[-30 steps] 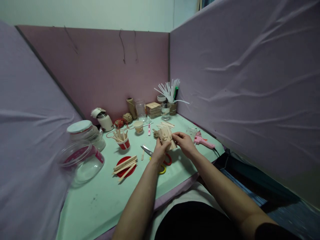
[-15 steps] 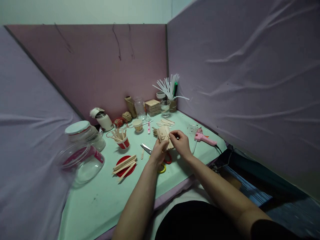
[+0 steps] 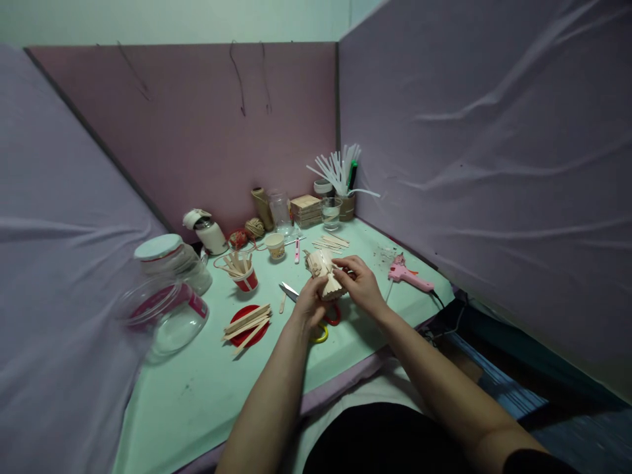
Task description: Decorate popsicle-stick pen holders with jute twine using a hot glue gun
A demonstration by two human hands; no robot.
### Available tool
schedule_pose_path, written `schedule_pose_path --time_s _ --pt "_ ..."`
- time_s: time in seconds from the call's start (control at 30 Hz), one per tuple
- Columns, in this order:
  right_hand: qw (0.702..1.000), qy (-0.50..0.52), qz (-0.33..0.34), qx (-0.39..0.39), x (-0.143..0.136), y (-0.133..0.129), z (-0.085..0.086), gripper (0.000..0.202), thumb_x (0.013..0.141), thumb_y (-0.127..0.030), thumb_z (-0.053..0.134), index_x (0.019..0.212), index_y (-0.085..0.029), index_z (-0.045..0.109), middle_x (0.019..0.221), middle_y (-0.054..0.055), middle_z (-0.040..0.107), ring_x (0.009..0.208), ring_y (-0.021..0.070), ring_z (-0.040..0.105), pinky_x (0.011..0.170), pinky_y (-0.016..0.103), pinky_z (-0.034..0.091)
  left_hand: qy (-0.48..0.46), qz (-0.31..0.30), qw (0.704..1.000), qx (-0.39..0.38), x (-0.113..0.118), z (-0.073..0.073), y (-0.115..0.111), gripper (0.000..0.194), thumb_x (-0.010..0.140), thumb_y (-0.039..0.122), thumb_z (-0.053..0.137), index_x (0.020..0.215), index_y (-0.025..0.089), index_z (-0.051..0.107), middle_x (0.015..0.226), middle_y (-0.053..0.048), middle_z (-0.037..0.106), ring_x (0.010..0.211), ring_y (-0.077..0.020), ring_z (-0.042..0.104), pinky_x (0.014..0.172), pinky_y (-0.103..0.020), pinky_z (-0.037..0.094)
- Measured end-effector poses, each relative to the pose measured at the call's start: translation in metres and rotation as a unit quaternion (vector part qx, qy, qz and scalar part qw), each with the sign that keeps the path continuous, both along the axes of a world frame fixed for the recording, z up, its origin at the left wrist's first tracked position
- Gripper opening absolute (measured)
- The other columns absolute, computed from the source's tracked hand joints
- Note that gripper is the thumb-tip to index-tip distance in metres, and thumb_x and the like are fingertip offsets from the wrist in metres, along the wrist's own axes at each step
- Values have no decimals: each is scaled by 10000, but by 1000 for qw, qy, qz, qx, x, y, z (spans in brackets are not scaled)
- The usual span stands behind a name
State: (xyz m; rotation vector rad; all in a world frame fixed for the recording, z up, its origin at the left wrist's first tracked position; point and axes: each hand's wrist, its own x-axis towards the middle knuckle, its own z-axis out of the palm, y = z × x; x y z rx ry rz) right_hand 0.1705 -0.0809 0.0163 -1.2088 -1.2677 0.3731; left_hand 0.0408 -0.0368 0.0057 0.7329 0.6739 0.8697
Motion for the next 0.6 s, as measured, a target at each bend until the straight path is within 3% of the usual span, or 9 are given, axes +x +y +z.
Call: schedule_pose_path --time_s 0.2,0.43,0.6 --pt "999 -30 9 -18 3 -2 5 176 867 -289 641 958 -238 783 982 64 695 959 215 660 887 356 527 -8 5 1000 10 0 3 -4 414 622 279 794 1005 206 653 972 -47 730 923 -230 685 747 -313 536" --pt "999 -17 1 -44 4 -4 7 154 814 -265 653 921 -213 751 994 70 713 878 201 656 778 331 527 -30 34 998 39 2 -1 -7 558 615 221 841 1126 201 617 1074 -61 731 999 -225 689 885 -333 527" --pt "998 18 -1 -62 6 -4 6 178 790 -302 661 919 -200 728 970 69 732 880 206 666 808 345 531 -38 36 997 53 4 -5 -6 575 600 239 874 1113 221 617 1129 -68 726 1026 -230 684 930 -357 521"
